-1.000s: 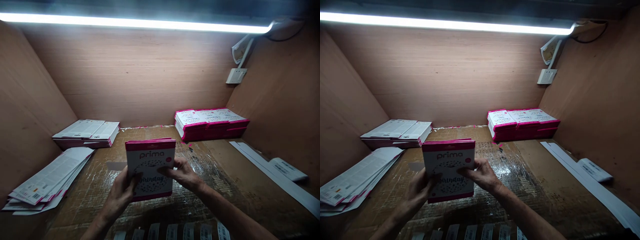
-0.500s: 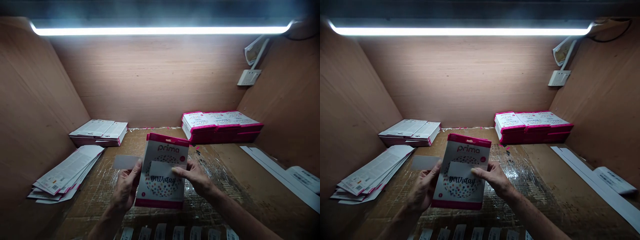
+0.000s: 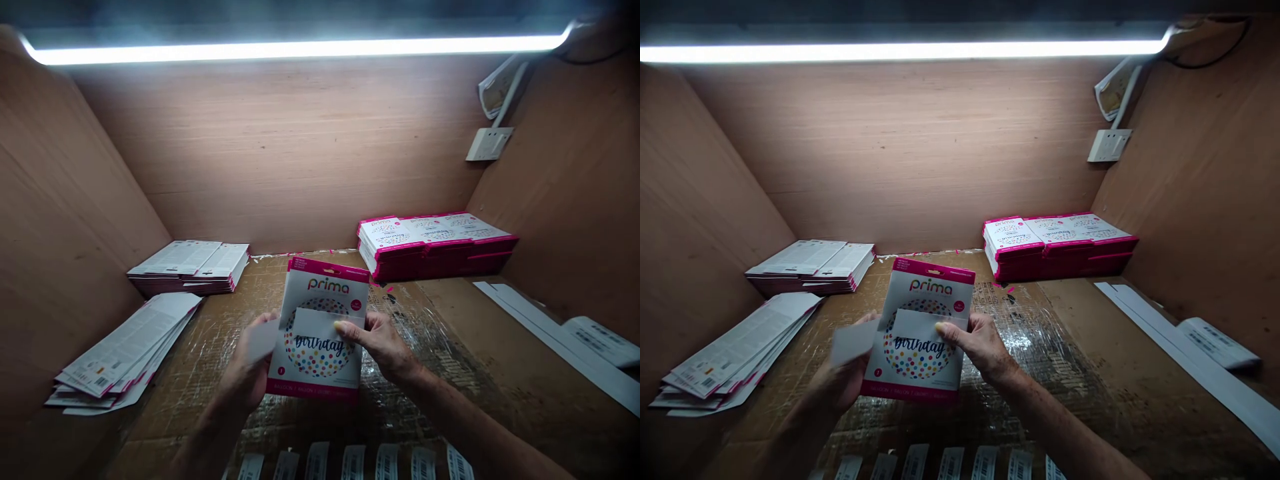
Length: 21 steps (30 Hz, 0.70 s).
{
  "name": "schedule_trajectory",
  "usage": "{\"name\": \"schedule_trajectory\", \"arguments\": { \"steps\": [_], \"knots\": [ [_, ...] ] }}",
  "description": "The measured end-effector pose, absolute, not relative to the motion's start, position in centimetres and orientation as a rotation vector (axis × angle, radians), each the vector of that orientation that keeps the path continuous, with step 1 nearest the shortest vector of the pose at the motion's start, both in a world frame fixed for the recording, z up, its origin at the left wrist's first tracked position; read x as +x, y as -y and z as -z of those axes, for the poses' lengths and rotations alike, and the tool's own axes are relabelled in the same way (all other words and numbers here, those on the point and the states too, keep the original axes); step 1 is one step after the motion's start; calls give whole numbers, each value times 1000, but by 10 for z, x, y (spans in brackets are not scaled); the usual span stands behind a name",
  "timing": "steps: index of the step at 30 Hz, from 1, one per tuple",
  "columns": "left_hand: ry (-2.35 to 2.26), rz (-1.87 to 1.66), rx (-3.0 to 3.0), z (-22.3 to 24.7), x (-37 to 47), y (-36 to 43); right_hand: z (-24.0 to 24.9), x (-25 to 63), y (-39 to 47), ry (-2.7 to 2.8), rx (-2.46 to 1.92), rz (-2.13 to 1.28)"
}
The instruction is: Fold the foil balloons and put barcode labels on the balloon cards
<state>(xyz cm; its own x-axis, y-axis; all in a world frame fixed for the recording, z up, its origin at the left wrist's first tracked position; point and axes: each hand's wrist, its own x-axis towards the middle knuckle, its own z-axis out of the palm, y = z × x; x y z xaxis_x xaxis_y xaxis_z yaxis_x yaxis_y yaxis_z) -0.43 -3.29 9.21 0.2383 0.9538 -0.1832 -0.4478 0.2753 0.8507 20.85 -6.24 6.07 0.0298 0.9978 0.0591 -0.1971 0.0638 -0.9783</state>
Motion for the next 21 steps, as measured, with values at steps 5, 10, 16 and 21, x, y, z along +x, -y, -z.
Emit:
{"name": "schedule_trajectory", "arguments": {
  "steps": [5,10,16,21],
  "knots": [
    [-863,-938,923,-78,-4,31,-59,211,63,1148,-1084,-1220],
    [-884,-1007,1133,-77,-10,34,-57,210,62,1196,-1007,-1278],
    [-903,-903,1150,-86,-10,43,-56,210,64,1295,-1046,-1290],
    [-872,-857,1007,-89,-8,48,-53,209,65,1290,-1084,-1322]
  ]
}}
